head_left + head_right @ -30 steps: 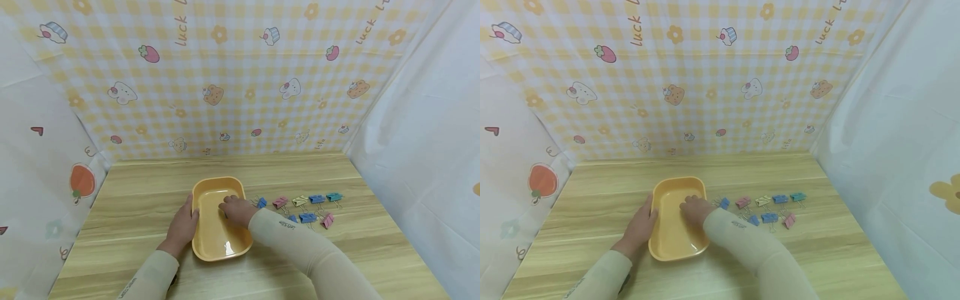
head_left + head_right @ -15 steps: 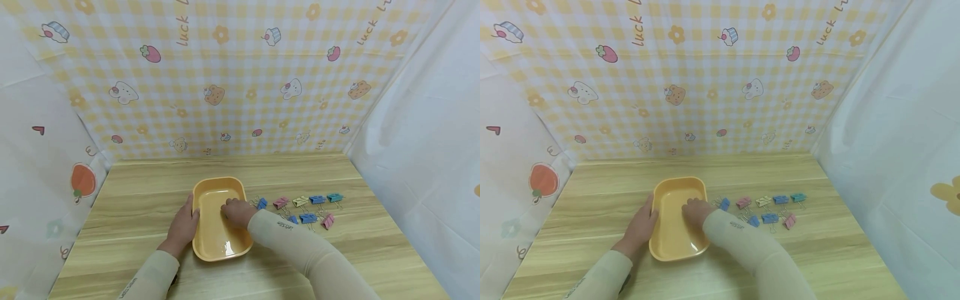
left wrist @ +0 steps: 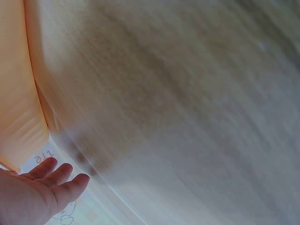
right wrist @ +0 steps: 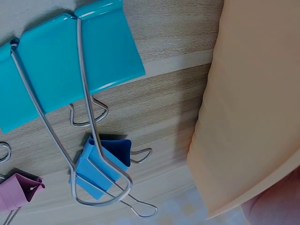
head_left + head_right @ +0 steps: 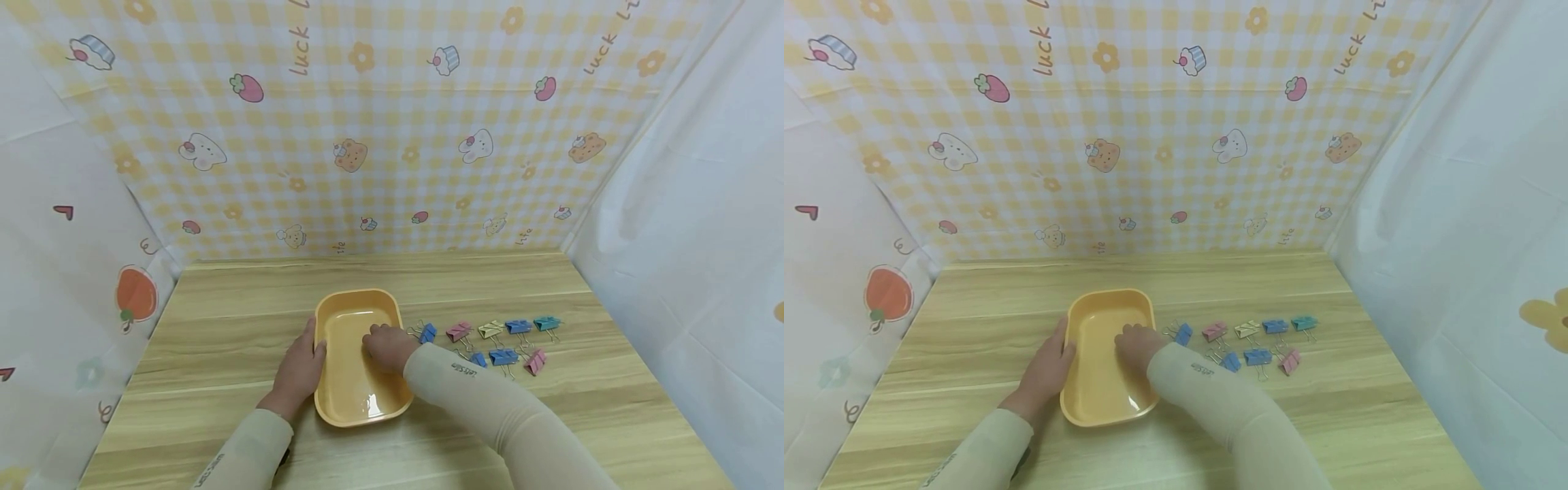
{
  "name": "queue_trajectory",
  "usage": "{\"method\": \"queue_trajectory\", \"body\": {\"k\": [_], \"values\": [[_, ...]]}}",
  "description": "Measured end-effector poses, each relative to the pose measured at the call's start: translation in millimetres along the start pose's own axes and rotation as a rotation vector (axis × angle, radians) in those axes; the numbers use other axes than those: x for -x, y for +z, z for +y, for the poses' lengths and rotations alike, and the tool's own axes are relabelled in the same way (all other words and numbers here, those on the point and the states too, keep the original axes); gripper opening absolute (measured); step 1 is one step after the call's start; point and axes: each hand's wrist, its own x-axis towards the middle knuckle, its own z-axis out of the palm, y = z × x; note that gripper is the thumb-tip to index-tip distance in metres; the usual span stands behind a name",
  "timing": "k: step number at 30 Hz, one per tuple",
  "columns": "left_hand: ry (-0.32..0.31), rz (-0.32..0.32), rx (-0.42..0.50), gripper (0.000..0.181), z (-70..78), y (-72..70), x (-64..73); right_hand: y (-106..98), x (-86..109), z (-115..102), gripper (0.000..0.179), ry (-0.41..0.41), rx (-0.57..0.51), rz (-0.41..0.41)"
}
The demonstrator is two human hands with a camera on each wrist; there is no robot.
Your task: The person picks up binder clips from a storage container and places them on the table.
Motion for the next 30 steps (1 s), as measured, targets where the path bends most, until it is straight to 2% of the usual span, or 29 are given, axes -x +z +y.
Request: {"method": "queue_trajectory", "body": {"k": [10, 21, 30], "values": [[-0.005, -0.004, -0.001, 0.063, 0.6, -1.2, 1.4, -3.2, 1.8, -1.7, 0.012, -0.006, -0.013, 0.004], [0.004, -0.005, 0.005, 0.062, 1.3, -1.9, 1.5, -4.6, 1.7, -1.7, 0.008, -0.032, 0.032, 0.012], [-0.001, -0.008, 0.007, 0.063, 1.2, -2.6, 2.7, 0.0, -1.3, 1.5, 0.022, -0.050, 0.035, 0.008]]}}
